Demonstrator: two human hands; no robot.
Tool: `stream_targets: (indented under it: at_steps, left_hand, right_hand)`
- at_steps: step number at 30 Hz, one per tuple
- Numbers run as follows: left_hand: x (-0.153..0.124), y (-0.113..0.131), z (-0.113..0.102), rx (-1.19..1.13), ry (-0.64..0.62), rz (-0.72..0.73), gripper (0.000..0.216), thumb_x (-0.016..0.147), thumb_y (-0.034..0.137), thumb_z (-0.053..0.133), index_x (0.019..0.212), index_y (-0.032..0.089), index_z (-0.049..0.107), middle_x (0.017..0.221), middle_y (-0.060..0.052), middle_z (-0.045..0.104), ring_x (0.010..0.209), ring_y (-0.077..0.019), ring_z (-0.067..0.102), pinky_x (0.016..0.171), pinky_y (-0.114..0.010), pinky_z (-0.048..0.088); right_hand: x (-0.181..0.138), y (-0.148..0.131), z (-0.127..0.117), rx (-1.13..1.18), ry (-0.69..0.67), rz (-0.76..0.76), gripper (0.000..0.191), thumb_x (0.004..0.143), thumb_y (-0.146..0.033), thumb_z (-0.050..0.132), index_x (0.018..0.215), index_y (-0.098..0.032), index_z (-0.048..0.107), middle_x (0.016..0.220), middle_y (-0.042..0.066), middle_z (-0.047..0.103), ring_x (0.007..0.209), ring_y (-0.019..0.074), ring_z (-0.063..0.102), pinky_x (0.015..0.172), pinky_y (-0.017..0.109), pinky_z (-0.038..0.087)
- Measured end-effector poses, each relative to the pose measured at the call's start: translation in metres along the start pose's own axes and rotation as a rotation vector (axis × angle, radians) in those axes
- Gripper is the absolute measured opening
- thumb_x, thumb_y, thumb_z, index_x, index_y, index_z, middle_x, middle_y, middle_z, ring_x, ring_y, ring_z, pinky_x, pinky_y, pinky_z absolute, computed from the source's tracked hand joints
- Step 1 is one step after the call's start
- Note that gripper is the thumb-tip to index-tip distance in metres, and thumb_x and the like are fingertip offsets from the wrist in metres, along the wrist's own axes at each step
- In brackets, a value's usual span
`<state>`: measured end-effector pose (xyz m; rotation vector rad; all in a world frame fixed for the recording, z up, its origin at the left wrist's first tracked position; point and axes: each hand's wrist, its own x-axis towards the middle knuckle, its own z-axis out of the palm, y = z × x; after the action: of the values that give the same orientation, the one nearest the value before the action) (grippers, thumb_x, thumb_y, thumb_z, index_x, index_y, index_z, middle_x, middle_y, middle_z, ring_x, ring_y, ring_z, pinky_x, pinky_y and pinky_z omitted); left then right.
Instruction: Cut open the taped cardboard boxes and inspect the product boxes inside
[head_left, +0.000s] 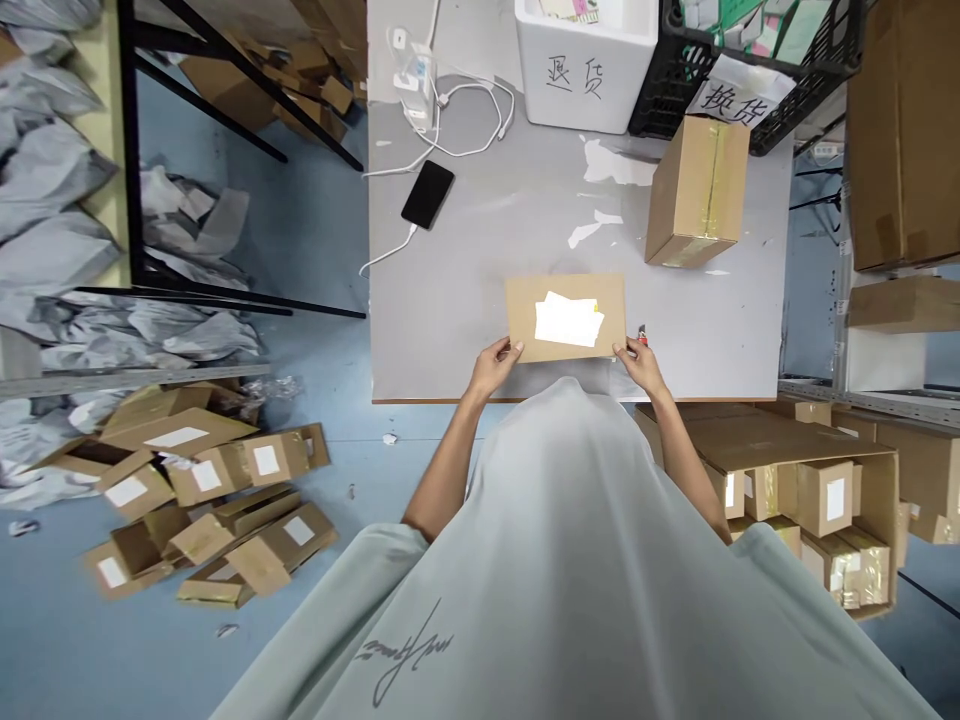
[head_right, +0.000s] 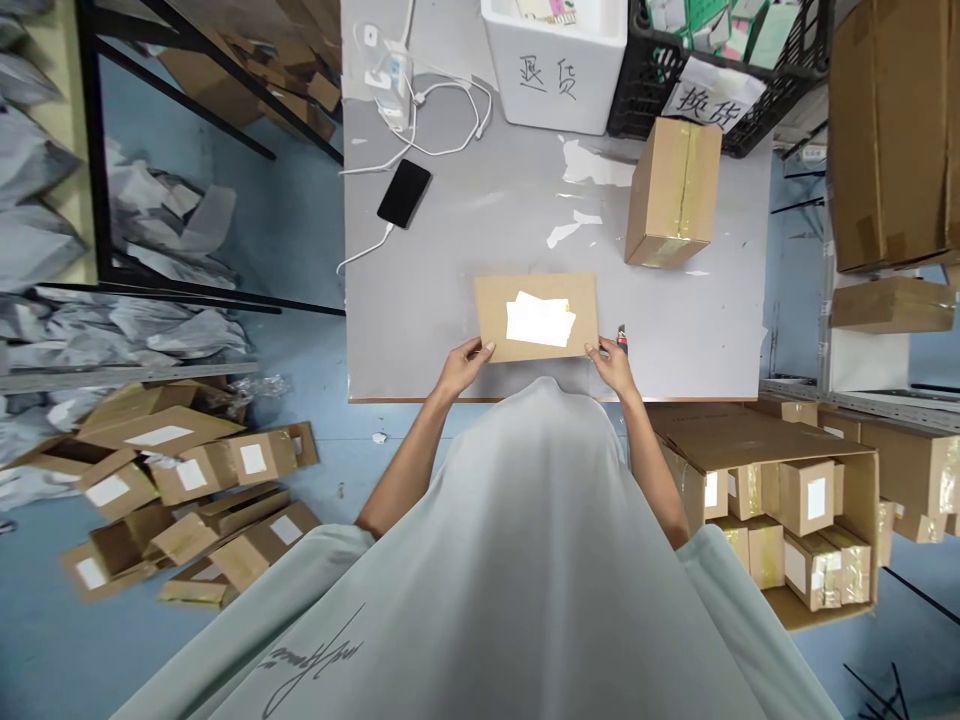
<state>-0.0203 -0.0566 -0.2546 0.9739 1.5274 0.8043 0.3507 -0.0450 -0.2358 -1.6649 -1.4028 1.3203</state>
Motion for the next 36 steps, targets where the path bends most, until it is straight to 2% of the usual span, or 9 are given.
stream_targets:
  at_steps: [4,8,13,16,19,22,25,30,36]
  left_hand:
    - [0.006,-0.005,0.001,0.014,0.038,-0.004,0.067,0.092,0.067,0.076,0.135,0.016,0.082,0.131,-0.017,0.084,0.121,-0.0320,0.078,0.115,-0.048,0.060]
    - [0.007,-0.018,0.000,-0.068,0.084,-0.085,0.060,0.104,0.059,0.057,0.141,0.016,0.077,0.147,-0.020,0.078,0.128,-0.0316,0.077,0.115,-0.051,0.061]
    - [0.006,-0.030,0.004,-0.020,0.109,-0.143,0.051,0.086,0.035,0.069,0.132,0.016,0.080,0.143,-0.022,0.079,0.133,-0.0353,0.076,0.123,-0.058,0.055]
    - [0.006,-0.031,0.012,0.000,0.094,-0.126,0.046,0.079,0.029,0.070,0.121,0.016,0.082,0.127,-0.019,0.084,0.123,-0.0344,0.078,0.122,-0.056,0.055]
    - [0.006,-0.029,0.016,0.014,0.110,-0.105,0.042,0.078,0.028,0.072,0.117,0.018,0.082,0.117,-0.014,0.085,0.113,-0.0332,0.080,0.117,-0.057,0.059]
    - [0.008,-0.023,0.015,0.020,0.154,-0.063,0.034,0.080,0.029,0.074,0.112,0.021,0.081,0.114,-0.011,0.084,0.110,-0.0309,0.079,0.115,-0.053,0.060]
    - [0.009,-0.009,0.011,0.020,0.197,-0.012,0.030,0.085,0.032,0.077,0.112,0.019,0.081,0.121,-0.012,0.079,0.113,-0.0286,0.077,0.112,-0.047,0.062]
    - [0.007,0.023,0.003,0.044,0.261,0.182,0.036,0.097,0.043,0.076,0.122,0.018,0.084,0.121,-0.012,0.075,0.116,-0.0264,0.075,0.106,-0.040,0.064]
    - [0.009,0.045,0.002,0.068,0.267,0.211,0.041,0.100,0.050,0.074,0.120,0.017,0.087,0.116,-0.013,0.078,0.111,-0.0275,0.076,0.106,-0.041,0.063]
  right_hand:
    - [0.006,0.000,-0.003,-0.003,-0.047,0.018,0.075,0.088,-0.087,0.073,0.117,-0.020,0.087,0.125,0.016,0.086,0.125,0.0395,0.077,0.121,0.062,0.058]
    - [0.005,0.011,-0.007,0.069,0.030,0.198,0.074,0.094,-0.082,0.065,0.130,-0.020,0.081,0.140,0.017,0.081,0.127,0.0350,0.078,0.113,0.057,0.064]
    - [0.002,0.019,0.001,0.035,0.026,0.270,0.053,0.096,-0.058,0.070,0.128,-0.016,0.079,0.131,0.017,0.083,0.117,0.0317,0.078,0.108,0.054,0.064]
    - [0.000,0.016,0.010,0.019,0.001,0.239,0.045,0.096,-0.049,0.069,0.122,-0.015,0.081,0.115,0.014,0.086,0.112,0.0305,0.077,0.113,0.053,0.060]
    - [-0.001,0.011,0.012,0.012,0.008,0.200,0.041,0.094,-0.048,0.071,0.118,-0.017,0.082,0.111,0.012,0.087,0.111,0.0306,0.078,0.117,0.053,0.057]
    - [-0.002,0.005,0.007,0.012,0.019,0.167,0.041,0.087,-0.055,0.077,0.108,-0.020,0.085,0.114,0.012,0.088,0.113,0.0339,0.080,0.117,0.054,0.059]
    - [-0.001,-0.003,-0.001,0.027,0.069,0.106,0.051,0.085,-0.066,0.079,0.107,-0.020,0.087,0.117,0.013,0.088,0.117,0.0373,0.080,0.116,0.055,0.060]
    - [0.005,-0.025,-0.012,-0.054,0.266,-0.034,0.063,0.091,-0.078,0.073,0.114,-0.022,0.092,0.112,0.011,0.086,0.112,0.0331,0.078,0.111,0.051,0.060]
    - [0.011,-0.034,-0.021,-0.117,0.281,-0.056,0.061,0.098,-0.076,0.066,0.097,-0.022,0.092,0.100,0.010,0.085,0.099,0.0319,0.077,0.102,0.050,0.063]
